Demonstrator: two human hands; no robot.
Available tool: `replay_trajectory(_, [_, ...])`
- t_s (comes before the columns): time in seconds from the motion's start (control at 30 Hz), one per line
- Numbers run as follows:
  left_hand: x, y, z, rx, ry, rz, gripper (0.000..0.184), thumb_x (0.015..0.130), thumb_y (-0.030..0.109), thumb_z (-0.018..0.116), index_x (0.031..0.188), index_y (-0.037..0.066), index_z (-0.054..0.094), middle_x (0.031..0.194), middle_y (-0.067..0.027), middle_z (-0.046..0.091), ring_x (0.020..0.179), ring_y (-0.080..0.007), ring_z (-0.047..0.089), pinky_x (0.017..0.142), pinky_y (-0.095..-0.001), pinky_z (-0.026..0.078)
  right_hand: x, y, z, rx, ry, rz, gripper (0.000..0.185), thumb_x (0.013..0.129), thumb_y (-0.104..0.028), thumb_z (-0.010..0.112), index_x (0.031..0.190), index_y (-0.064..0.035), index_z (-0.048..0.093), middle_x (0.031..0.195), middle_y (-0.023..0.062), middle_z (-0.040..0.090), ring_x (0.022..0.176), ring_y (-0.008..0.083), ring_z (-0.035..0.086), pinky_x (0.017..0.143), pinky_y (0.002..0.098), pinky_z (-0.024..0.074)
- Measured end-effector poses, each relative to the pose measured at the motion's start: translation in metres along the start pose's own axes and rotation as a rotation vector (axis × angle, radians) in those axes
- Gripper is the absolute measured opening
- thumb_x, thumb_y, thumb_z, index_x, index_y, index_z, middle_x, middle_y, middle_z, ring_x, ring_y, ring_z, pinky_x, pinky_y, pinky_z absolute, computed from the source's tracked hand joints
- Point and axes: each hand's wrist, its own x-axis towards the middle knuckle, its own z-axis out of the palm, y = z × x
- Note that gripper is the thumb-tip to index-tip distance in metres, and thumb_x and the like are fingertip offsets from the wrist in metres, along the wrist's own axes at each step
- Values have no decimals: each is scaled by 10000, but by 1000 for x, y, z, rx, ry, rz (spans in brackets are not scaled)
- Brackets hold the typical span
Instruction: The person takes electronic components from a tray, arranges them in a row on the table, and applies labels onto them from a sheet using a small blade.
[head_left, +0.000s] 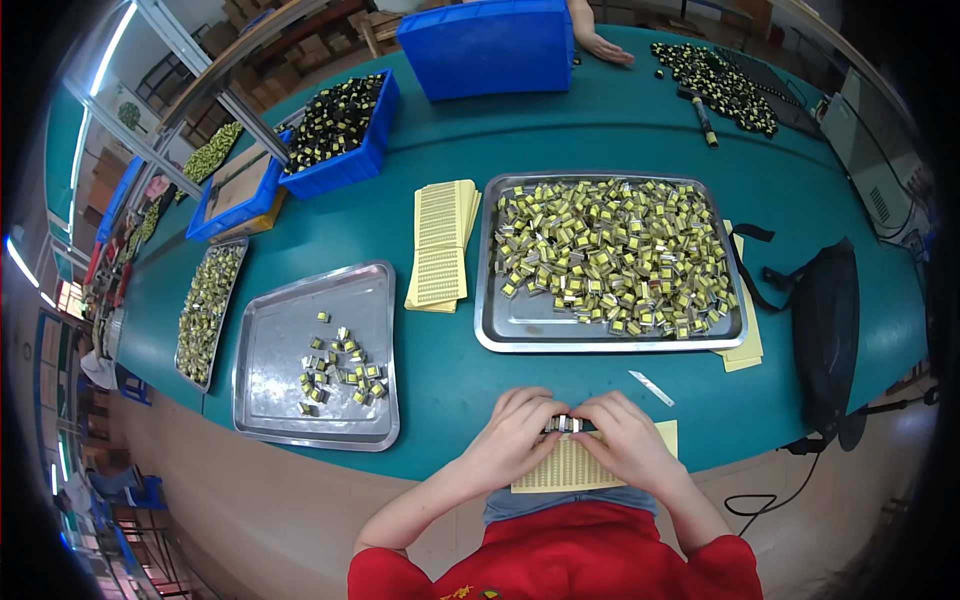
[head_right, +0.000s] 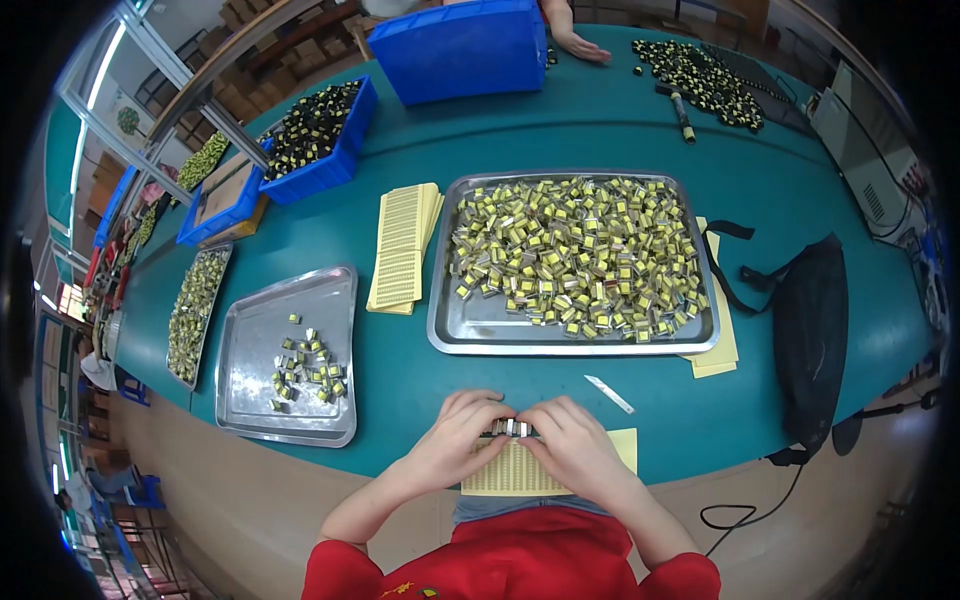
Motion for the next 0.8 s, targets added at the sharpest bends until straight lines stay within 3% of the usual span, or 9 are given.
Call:
replay_trajectory(0.13, [1,0,-4,-4,-46,4,338,868,128,707,1172,55,578,1152,-143,607,1216,-330,527,1023,-441,395,2,1,-1,-2,-22,-24,295,834,-150,729,1079,-43,603,1035,116,629,1001,316,599,853,412,502])
replay_trajectory(0.23, [7,7,-21,7,-29,35,332,873,157,710,1161,45,587,1136,-151,617,1182,-336,553,998,-432,422,11,0,-17,-6,-172,-9,283,852,-152,708,1089,-37,604,1031,123,621,999,320,601,859,415,503])
replay_trajectory(0.33, [22,-10,-35,183,132,4,318,874,172,711,1137,33,599,1114,-158,631,1105,-347,586,952,-429,455,39,8,-27,-154,-97,-70,274,861,-162,713,1081,-25,623,1027,124,623,1011,333,598,862,425,498])
replay_trajectory(0.4, [44,-22,-50,332,245,-43,287,847,147,714,1083,25,607,1048,-142,631,1000,-354,591,886,-445,472,68,15,-26,-260,43,-106,264,864,-153,678,1082,-20,613,1035,133,609,1037,338,581,903,435,484])
replay_trajectory(0.5, [74,-59,-49,490,325,-73,269,827,137,715,1030,12,591,986,-145,611,978,-345,575,866,-458,464,115,28,-9,-431,264,-195,268,816,-111,669,1062,-19,614,1018,134,597,1040,334,563,908,433,469])
replay_trajectory(0.7, [97,-92,-37,677,223,-30,230,833,93,679,993,-11,551,967,-163,595,951,-336,552,833,-461,459,162,43,11,-726,390,-256,335,702,-64,680,1035,-35,648,910,113,572,960,279,548,807,363,447])
replay_trajectory(0.8, [90,-91,-40,476,221,-44,260,876,64,633,1105,-37,563,1007,-148,614,1004,-320,570,878,-429,471,161,46,15,-757,384,-250,329,709,-80,683,1034,-44,661,912,109,576,979,278,553,830,377,456])
